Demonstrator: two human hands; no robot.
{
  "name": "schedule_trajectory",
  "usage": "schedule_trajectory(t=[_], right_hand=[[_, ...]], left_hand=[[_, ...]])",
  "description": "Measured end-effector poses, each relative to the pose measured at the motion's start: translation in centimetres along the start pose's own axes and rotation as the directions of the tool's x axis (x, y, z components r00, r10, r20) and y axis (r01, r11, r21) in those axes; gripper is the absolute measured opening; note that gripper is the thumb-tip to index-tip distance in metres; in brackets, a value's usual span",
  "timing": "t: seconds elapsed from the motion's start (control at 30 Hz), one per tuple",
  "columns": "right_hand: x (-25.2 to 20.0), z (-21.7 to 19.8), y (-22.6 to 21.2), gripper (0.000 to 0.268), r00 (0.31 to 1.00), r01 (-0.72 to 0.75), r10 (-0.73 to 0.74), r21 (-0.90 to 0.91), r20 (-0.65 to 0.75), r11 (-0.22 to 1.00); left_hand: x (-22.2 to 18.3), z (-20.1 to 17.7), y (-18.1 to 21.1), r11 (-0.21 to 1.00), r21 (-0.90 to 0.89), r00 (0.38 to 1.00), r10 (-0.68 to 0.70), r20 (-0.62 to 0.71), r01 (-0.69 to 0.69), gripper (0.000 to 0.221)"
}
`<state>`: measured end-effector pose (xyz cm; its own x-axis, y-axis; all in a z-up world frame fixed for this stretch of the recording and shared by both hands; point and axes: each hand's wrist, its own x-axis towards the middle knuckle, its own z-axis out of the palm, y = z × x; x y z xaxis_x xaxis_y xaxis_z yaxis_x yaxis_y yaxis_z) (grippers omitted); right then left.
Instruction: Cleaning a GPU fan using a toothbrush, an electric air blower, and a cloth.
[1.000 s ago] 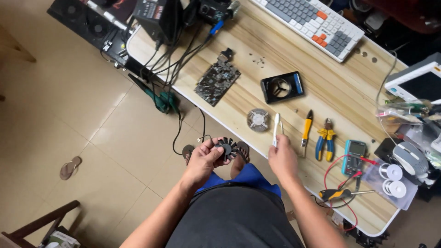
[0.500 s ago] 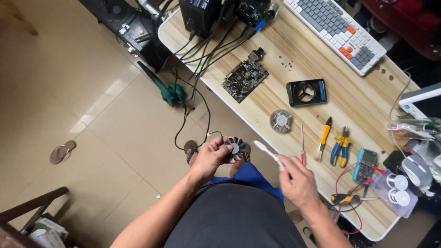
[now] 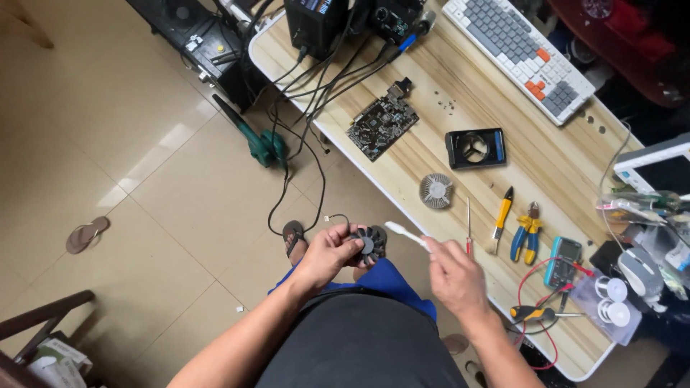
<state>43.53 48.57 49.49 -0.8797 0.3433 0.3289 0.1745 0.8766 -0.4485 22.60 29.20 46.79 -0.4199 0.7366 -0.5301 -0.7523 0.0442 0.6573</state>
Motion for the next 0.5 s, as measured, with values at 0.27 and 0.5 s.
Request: schedule_trajectory(t=[0.27, 0.5], right_hand=[[-0.1, -0.1, 1.4, 0.037, 0.999, -0.039, 0.041, 0.049, -0.036, 0.998], [1.7, -0.8, 1.2, 0.03, 0.998, 0.057, -0.058, -0.053, -0.029, 0.997]], left_hand=[[-1.4, 0.8, 0.1, 0.999, 0.045, 0.998, -0.007, 0.064, 0.005, 0.039], [-1.3, 1.2, 0.7, 0.988, 0.152, 0.995, -0.005, 0.102, -0.011, 0.038]])
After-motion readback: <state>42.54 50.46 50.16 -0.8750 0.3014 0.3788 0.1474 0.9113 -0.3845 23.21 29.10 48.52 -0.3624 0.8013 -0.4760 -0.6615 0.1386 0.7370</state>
